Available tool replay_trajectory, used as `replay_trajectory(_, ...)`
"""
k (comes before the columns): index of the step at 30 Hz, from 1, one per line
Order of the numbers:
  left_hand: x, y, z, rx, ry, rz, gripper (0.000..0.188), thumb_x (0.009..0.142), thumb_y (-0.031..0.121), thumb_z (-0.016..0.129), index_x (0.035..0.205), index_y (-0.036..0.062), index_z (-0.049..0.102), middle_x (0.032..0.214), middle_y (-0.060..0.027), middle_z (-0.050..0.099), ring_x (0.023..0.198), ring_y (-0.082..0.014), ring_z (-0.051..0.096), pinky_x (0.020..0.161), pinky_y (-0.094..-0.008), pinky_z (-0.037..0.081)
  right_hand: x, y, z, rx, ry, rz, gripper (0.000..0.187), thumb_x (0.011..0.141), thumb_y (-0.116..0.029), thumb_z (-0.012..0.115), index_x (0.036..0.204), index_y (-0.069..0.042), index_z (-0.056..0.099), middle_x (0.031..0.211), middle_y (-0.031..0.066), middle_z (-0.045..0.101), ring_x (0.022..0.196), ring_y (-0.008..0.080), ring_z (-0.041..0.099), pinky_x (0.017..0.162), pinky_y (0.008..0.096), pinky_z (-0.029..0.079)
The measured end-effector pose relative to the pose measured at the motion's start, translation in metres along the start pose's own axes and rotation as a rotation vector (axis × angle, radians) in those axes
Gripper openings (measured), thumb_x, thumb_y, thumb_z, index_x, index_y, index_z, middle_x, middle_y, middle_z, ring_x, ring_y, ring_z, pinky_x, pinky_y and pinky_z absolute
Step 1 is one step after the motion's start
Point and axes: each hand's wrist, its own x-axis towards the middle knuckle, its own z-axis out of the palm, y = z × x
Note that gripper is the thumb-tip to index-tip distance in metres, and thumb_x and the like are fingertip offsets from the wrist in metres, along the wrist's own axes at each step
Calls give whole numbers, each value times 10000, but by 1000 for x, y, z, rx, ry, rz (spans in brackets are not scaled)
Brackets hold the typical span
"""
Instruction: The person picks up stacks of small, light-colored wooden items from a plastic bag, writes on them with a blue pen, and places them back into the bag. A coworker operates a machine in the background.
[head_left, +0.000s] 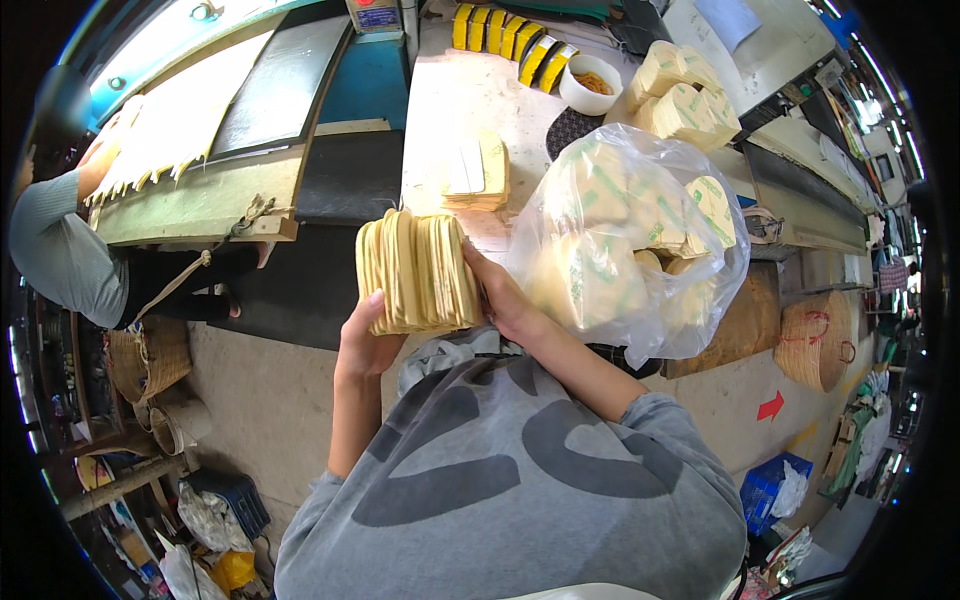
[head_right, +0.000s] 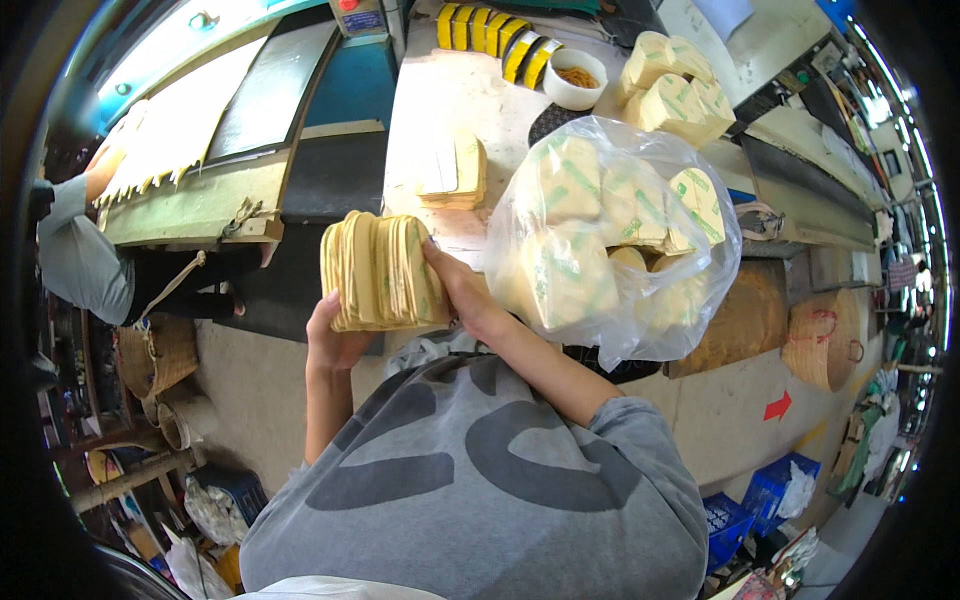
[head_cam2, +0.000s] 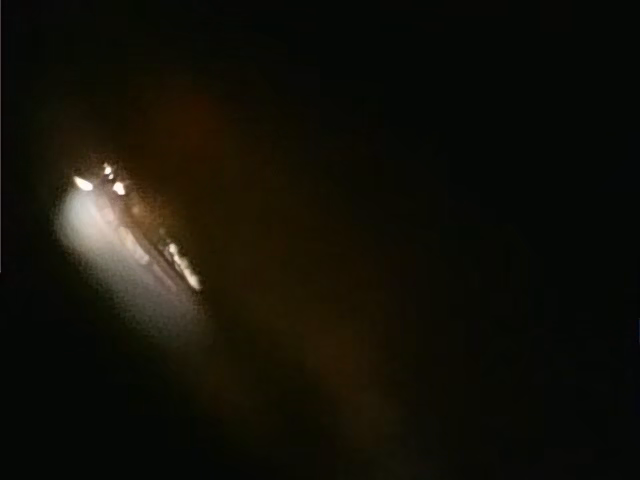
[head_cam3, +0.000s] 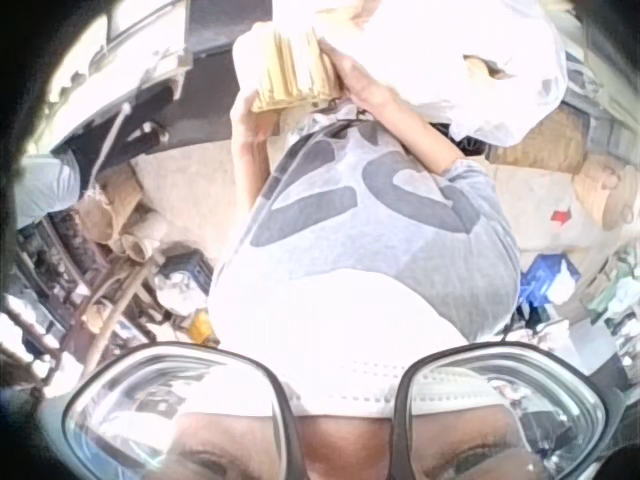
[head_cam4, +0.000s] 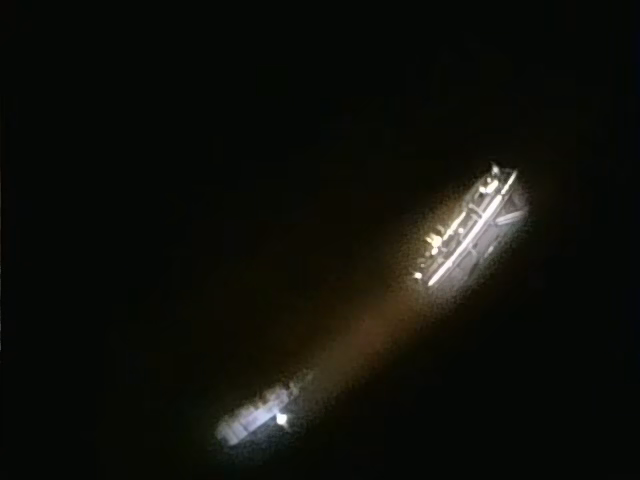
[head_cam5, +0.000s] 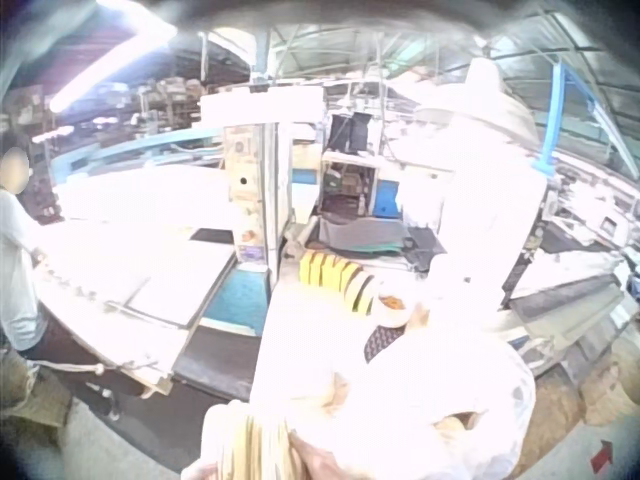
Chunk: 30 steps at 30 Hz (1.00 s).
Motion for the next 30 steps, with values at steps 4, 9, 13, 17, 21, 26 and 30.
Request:
replay_trajectory(4, 3, -3, -2, -21, 10, -23, 727, 995, 412, 605, 1573, 36, 376, 1501, -171, 546, 1361, -307, 554, 1138, -503, 438, 3, 2, 3, 19, 16, 16, 723, 1082, -579, 456, 1502, 7, 512, 1428, 137, 612, 1305, 198, 577, 1108, 304, 429)
replay_trajectory(9, 11, 1, 7, 63, 42, 13, 821, 949, 335, 676, 1611, 56, 280, 1527, -168, 490, 1392, -302, 513, 1159, -484, 422, 20, 17, -6, -41, 36, -50, 662, 1101, -552, 432, 1452, -2, 549, 1334, 111, 657, 1176, 166, 613, 1015, 290, 462)
replay_trajectory(13, 39, -7, 7, 171, 82, 102, 938, 866, 219, 753, 1624, 62, 223, 1540, -141, 443, 1455, -260, 422, 1215, -427, 335, 47, 37, -23, -370, 267, -256, 590, 1112, -532, 416, 1141, -14, 697, 1053, 123, 708, 999, 180, 644, 892, 323, 481)
replay_trajectory(17, 77, -38, -23, 297, 104, 97, 996, 906, 233, 783, 1666, 62, 162, 1570, -157, 420, 1461, -277, 419, 1201, -407, 354, 45, 28, -27, -279, 381, -35, 582, 1103, -533, 430, 1084, -22, 708, 688, 21, 607, 535, 128, 579, 475, 273, 434)
replay_trajectory(21, 95, -39, -45, 803, 224, 94, 898, 967, 201, 725, 1665, 25, 189, 1618, -157, 395, 1487, -225, 389, 1220, -358, 311, 44, 23, -25, -464, 377, -185, 553, 1056, -540, 528, 1076, -16, 704, 642, -4, 578, 446, 111, 522, 389, 267, 396)
replay_trajectory(26, 97, -29, -36, 619, 41, 87, 856, 1012, 177, 671, 1677, 40, 150, 1640, -157, 369, 1499, -221, 377, 1231, -336, 284, 46, 26, -26, -542, 409, -130, 518, 1047, -510, 565, 1115, -10, 684, 796, 33, 665, 574, 108, 592, 456, 283, 457)
replay_trajectory(30, 97, -45, -43, 993, 59, 250, 913, 983, 365, 678, 1675, 59, 168, 1729, -242, 115, 1597, -357, 141, 1253, -497, 228, 41, 39, -32, -205, 359, -188, 413, 1071, -415, 553, 1189, -32, 652, 942, 51, 704, 699, 121, 648, 535, 285, 516)
